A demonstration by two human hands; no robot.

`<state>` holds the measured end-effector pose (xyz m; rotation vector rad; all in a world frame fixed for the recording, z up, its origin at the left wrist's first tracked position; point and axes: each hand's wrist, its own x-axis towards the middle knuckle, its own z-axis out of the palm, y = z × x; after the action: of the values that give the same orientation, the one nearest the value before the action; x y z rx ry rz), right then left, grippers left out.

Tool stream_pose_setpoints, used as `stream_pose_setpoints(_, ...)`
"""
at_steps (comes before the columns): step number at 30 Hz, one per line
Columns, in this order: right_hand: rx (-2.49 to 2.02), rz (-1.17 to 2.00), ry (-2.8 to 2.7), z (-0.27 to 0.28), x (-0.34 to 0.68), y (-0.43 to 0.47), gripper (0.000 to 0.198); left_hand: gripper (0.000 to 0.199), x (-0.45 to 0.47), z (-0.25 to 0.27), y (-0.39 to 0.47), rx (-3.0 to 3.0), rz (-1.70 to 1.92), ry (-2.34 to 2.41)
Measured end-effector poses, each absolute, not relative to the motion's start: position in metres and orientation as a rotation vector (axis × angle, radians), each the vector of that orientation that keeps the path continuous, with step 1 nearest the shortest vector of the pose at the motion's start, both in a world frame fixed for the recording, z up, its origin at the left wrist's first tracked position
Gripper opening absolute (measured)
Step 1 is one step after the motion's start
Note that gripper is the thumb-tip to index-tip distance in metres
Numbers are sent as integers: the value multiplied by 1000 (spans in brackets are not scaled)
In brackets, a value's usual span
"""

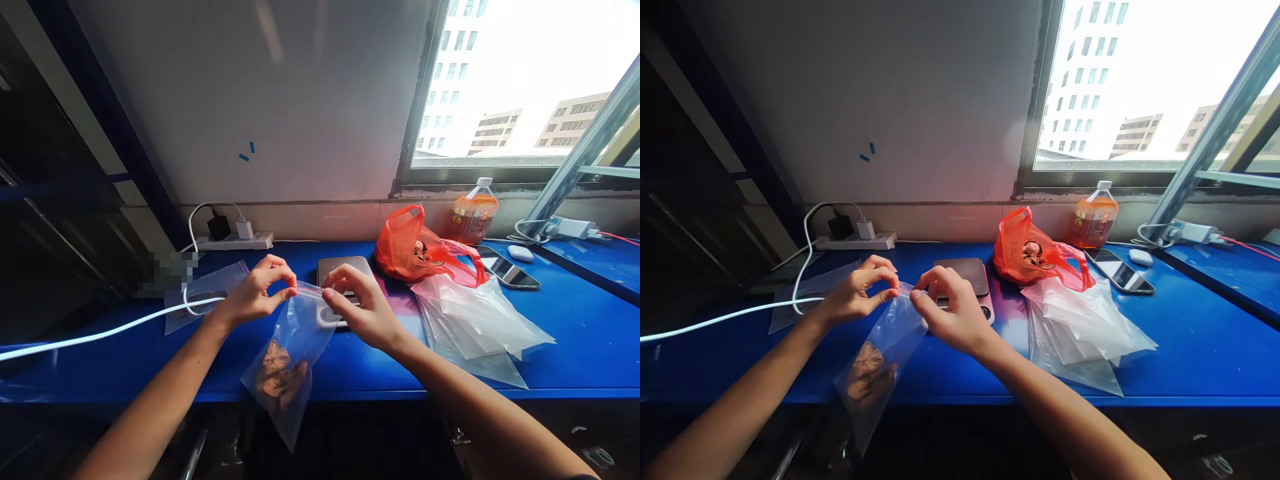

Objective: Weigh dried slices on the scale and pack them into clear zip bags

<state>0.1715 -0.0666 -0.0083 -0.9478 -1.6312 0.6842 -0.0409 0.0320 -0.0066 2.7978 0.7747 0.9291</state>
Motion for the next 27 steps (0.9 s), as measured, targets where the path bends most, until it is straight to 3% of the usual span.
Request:
stream_pose_setpoints(5,-1035,533,-1354,-20,189,-80,37,11,-40,12,24,2607,1213,665)
stream_pose_setpoints(11,-1024,899,-1157,-48,184,-114,47,4,-20,52,19,2266,1694,584)
stream_pose_setpoints(14,-910,901,-1009,-45,177,-115,50,6,-1,54,15,2282,1636,435)
stream_pose_setpoints(19,-962,627,-862,-36,193,-118,47,14,11,40,7,2498,1374,197)
stream_pose_setpoints(22,-1056,280,-824,-31,232,-127,48,26,-3,32,19,2660,1359,216)
stream_pose_setpoints(25,-1127,-170,-756,-25,291,-135,47,32,-30,21,43,2791,1279,553)
stream_pose_setpoints(27,-1233,-203,-767,-22,331,-139,47,40,-45,11,59,2781,1080,916)
